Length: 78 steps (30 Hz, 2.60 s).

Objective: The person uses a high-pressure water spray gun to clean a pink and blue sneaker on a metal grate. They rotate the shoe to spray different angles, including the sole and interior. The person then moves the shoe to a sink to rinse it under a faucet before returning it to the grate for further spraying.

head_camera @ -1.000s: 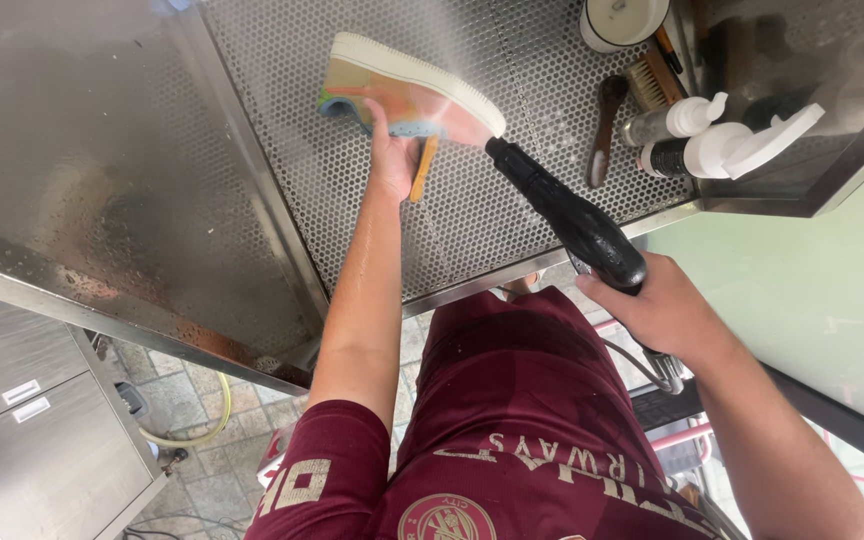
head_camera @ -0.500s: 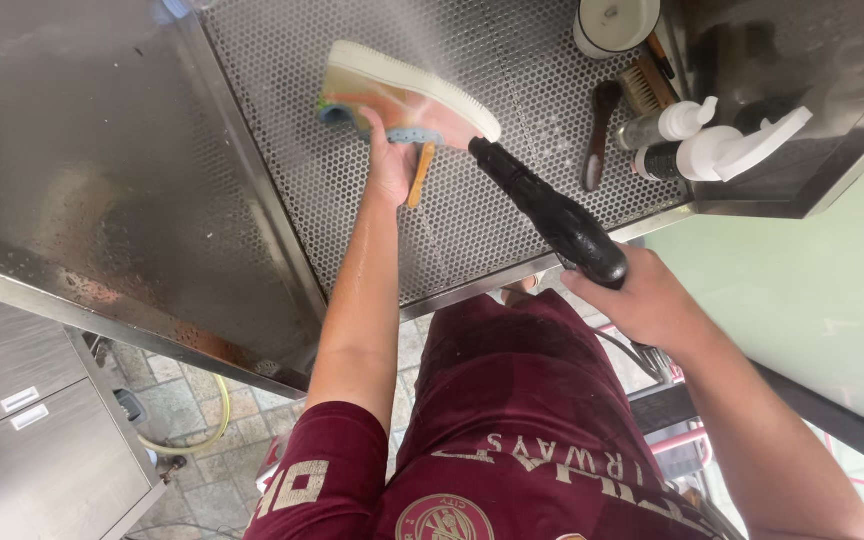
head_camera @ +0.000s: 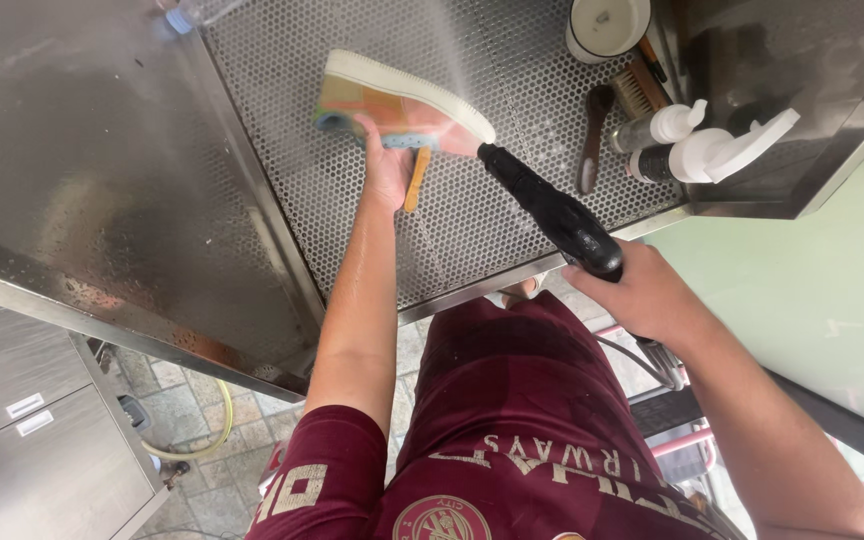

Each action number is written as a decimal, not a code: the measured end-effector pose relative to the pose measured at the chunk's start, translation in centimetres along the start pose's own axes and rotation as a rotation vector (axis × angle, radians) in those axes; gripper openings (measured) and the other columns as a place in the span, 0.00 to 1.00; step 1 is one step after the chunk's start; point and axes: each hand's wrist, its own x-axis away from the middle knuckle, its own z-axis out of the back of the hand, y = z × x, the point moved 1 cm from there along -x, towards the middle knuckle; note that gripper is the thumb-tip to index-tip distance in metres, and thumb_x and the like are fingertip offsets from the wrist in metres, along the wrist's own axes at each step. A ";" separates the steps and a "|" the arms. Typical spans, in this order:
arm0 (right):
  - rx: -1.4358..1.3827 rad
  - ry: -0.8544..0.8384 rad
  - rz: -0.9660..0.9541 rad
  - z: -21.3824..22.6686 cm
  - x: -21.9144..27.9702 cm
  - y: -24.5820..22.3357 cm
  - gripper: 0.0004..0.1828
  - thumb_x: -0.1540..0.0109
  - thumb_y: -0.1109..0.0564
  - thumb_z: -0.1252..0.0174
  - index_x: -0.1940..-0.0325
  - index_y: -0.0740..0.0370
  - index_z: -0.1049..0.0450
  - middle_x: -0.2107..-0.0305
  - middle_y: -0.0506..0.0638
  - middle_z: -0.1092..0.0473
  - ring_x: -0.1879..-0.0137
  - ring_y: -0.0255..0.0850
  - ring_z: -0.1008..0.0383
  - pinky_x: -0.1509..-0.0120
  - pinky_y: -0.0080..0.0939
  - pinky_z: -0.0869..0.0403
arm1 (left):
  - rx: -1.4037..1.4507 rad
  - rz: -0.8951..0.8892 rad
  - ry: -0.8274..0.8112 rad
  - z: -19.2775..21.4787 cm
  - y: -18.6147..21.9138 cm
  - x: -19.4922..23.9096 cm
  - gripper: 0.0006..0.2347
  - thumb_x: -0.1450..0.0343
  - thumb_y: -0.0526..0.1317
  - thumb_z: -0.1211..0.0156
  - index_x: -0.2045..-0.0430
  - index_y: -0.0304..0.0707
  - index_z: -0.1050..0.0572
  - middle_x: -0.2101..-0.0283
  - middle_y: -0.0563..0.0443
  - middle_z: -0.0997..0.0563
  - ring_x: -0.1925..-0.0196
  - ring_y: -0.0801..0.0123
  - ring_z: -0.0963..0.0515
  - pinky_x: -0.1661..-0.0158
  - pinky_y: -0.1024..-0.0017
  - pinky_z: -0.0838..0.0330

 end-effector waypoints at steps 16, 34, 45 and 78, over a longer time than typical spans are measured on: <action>-0.154 -0.098 0.092 0.0 -1.1 1.9 0.19 0.41 0.45 0.34 0.66 0.65 0.23 0.76 0.54 0.27 0.67 0.41 0.28 0.59 0.44 0.28 | -0.116 0.046 0.108 1.1 -0.4 -0.7 0.42 0.33 0.68 0.47 0.32 0.34 0.38 0.35 0.42 0.29 0.37 0.58 0.29 0.39 0.59 0.35; -1.029 -0.326 0.059 -1.1 2.3 14.1 0.17 0.39 0.49 0.38 0.59 0.67 0.28 0.74 0.53 0.30 0.63 0.47 0.24 0.53 0.52 0.23 | -1.637 -0.046 0.116 0.1 4.7 -2.6 0.24 0.27 0.53 0.38 0.58 0.22 0.22 0.58 0.25 0.19 0.52 0.41 0.18 0.51 0.56 0.26; -1.202 -0.419 -0.046 3.1 0.2 16.8 0.17 0.35 0.49 0.37 0.68 0.61 0.35 0.78 0.45 0.39 0.71 0.37 0.36 0.63 0.43 0.30 | -1.133 -0.113 0.336 -3.4 4.9 0.4 0.16 0.25 0.46 0.43 0.57 0.25 0.22 0.61 0.41 0.15 0.61 0.64 0.16 0.58 0.66 0.24; -0.976 -0.437 -0.178 0.5 -2.6 9.4 0.12 0.38 0.54 0.41 0.69 0.61 0.34 0.84 0.46 0.38 0.77 0.38 0.37 0.70 0.43 0.32 | -0.752 0.014 0.208 -2.0 5.1 0.5 0.17 0.23 0.45 0.45 0.47 0.29 0.24 0.53 0.48 0.18 0.54 0.72 0.20 0.55 0.72 0.21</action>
